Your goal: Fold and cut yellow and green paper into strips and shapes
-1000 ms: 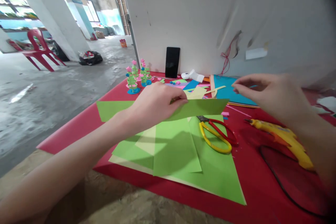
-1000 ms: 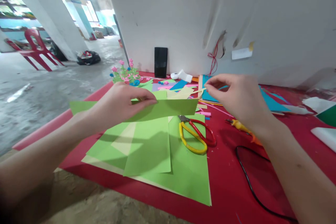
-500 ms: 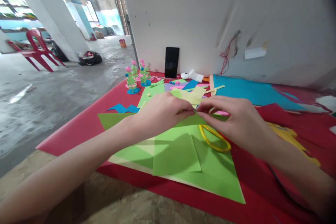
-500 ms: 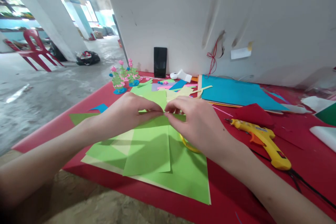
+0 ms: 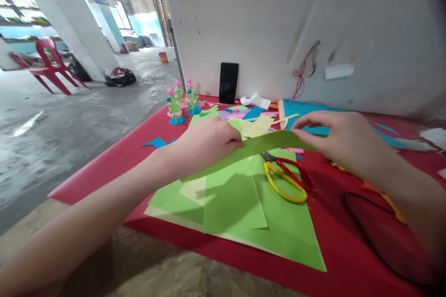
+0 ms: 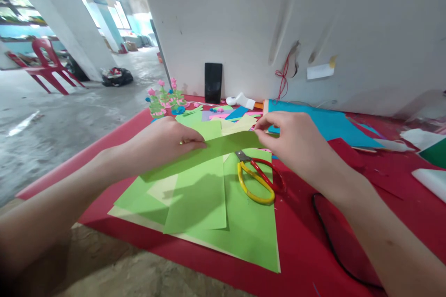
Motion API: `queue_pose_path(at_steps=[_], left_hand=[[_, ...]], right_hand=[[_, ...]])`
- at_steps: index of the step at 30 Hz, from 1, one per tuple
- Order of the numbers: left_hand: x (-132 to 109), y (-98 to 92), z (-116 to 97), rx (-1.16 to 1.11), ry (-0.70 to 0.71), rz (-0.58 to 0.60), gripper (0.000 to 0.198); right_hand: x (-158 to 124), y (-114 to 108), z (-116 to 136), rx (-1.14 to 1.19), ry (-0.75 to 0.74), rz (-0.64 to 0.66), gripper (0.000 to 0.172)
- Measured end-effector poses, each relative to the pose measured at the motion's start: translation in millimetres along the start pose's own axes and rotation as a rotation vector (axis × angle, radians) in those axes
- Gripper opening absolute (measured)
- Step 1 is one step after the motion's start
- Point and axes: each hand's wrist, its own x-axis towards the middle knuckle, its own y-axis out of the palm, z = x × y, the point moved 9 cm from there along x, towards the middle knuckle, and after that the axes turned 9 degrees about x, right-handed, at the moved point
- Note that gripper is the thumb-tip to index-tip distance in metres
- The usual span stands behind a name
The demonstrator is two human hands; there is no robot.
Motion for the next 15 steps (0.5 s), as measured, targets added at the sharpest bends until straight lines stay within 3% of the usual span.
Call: queue_pose_path(at_steps=[7,11,15], left_hand=[[-3,3.5,-16,0.007,0.096,-0.031,0.023],[-6,8.0,-25,0.017,0.152,-0.021,0.026],[-8,8.2,-28,0.034,0.168,-0.055,0.026]], right_hand=[[-13,34,50,0.224,-0.199,0.054,0.01],[-18,50,57,0.251,-0.184,0.1,0.012],[-20,51,55,0.246,-0.174,0.063,0.011]])
